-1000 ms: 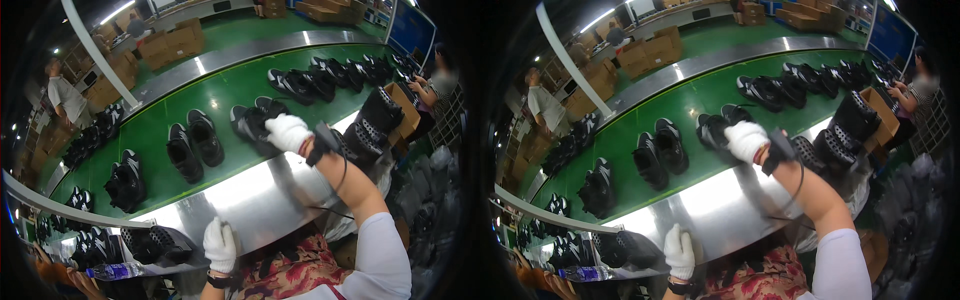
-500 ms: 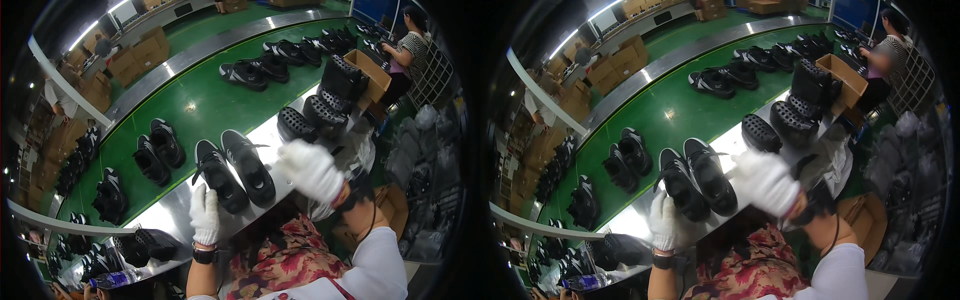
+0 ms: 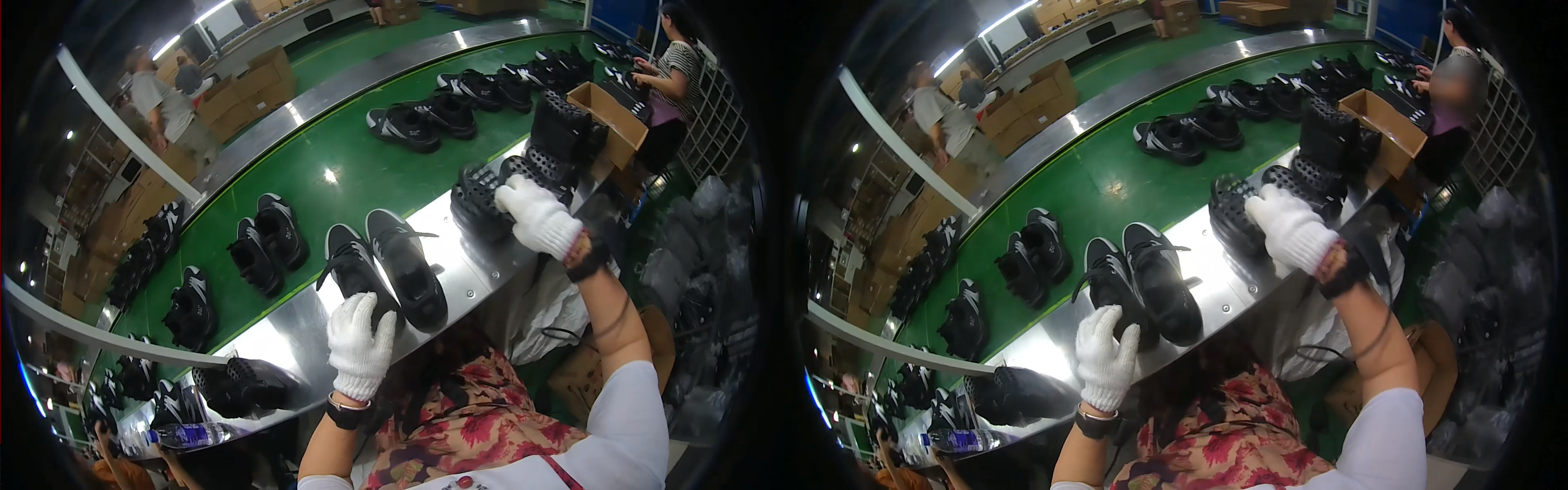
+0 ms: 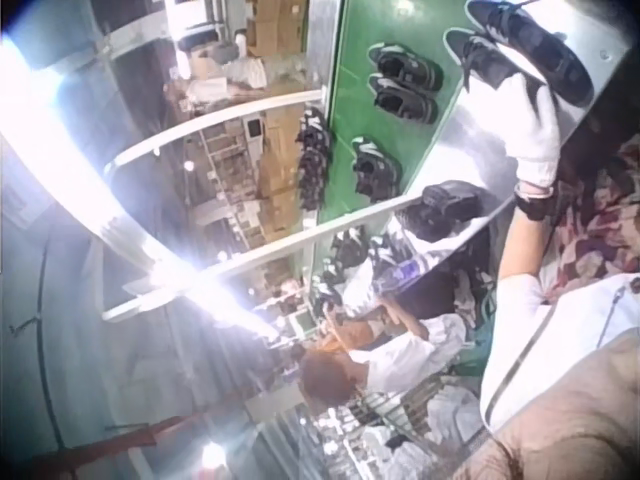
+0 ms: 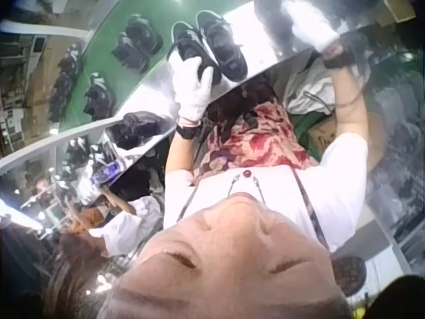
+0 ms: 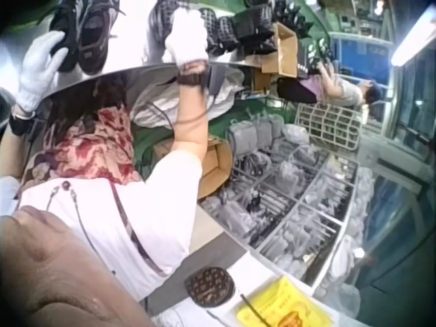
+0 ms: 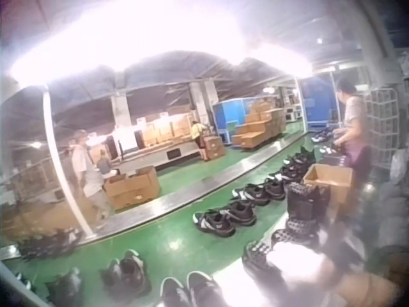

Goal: Insert shoe tongues and components into black athletic sneakers.

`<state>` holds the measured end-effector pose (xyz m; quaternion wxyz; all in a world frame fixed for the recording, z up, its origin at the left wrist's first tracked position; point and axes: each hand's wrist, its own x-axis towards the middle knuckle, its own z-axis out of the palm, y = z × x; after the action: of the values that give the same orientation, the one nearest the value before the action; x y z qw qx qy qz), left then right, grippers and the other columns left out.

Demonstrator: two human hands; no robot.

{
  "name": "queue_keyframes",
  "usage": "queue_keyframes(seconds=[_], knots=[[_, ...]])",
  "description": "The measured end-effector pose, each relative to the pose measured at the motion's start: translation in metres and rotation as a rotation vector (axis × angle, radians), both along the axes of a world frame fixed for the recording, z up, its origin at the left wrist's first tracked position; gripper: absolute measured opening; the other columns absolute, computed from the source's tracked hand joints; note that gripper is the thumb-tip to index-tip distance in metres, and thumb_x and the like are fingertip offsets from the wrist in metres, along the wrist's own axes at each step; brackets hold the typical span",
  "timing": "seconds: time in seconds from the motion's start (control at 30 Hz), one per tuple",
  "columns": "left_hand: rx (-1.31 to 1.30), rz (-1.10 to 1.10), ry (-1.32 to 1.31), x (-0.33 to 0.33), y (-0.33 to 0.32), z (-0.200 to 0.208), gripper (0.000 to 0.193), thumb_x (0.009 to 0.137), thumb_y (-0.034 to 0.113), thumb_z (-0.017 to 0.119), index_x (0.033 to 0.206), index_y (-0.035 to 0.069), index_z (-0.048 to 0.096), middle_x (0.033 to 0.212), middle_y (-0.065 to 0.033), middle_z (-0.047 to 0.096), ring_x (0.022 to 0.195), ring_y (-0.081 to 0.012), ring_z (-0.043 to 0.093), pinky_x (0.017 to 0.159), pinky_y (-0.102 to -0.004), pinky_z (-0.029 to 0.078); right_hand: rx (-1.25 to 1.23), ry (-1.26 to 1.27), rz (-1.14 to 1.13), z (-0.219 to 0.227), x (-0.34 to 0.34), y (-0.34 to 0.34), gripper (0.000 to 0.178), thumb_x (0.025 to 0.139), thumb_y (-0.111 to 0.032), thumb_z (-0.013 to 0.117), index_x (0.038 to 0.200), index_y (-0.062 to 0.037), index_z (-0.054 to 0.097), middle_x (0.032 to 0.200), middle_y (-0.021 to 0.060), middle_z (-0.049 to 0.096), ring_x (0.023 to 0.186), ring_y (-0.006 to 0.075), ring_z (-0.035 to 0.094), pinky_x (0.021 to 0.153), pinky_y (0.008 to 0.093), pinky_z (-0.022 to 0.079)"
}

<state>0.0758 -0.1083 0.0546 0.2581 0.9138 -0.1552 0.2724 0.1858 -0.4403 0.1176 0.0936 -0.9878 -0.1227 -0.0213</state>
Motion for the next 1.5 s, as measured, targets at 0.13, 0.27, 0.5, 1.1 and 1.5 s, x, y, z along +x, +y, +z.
queue_keyframes(seconds=[0.13,0.27,0.5,1.1,1.5], knots=[[-0.487,-0.121,0.216,-0.007,-0.006,0.036,0.063,0.084,0.014,0.082,0.139,0.001,0.054,0.131,-0.0175,0.063,0.119,-0.0352,0.062,0.105,-0.0445,0.049,0.401,-0.402,0.349,0.038,-0.045,0.033,0.032,0.069,0.008,0.072,0.096,-0.0051,0.061,0.109,0.0162,0.064,0.100,0.0383,0.066,0.084,0.0425,0.056],[-1.302,-0.485,0.464,0.017,-0.020,0.046,0.076,0.093,0.026,0.075,0.154,0.003,0.036,0.146,-0.0167,0.054,0.128,-0.0308,0.059,0.110,-0.0446,0.049,0.574,-0.365,0.655,0.032,-0.075,0.099,0.034,0.067,0.005,0.077,0.098,-0.0042,0.065,0.111,0.0198,0.066,0.101,0.0371,0.068,0.087,0.0431,0.057],[-1.394,-0.083,0.373,0.017,-0.034,0.039,0.049,0.100,0.032,0.067,0.138,0.005,0.051,0.108,-0.0041,0.065,0.092,-0.0131,0.062,0.082,-0.0301,0.053,0.929,-0.162,0.466,0.007,-0.101,0.133,0.049,0.083,-0.011,0.081,0.127,0.0031,0.064,0.110,0.0220,0.070,0.098,0.0366,0.072,0.086,0.0401,0.057],[0.496,0.007,0.221,0.095,-0.042,0.023,0.017,0.081,0.019,0.070,0.094,0.008,0.071,0.098,-0.0117,0.066,0.093,-0.0342,0.066,0.077,-0.0460,0.056,0.740,0.122,0.168,0.016,-0.103,0.063,0.030,0.085,-0.016,0.075,0.113,-0.0052,0.071,0.099,0.0157,0.072,0.091,0.0290,0.072,0.082,0.0376,0.057],[0.092,-0.114,0.305,0.093,-0.042,0.026,0.018,0.091,0.025,0.065,0.100,0.011,0.071,0.092,-0.0146,0.072,0.086,-0.0365,0.071,0.079,-0.0453,0.057,0.428,-0.317,0.200,-0.044,-0.043,0.129,0.032,0.087,-0.022,0.065,0.114,-0.0044,0.058,0.089,0.0165,0.071,0.075,0.0392,0.070,0.070,0.0493,0.057]])
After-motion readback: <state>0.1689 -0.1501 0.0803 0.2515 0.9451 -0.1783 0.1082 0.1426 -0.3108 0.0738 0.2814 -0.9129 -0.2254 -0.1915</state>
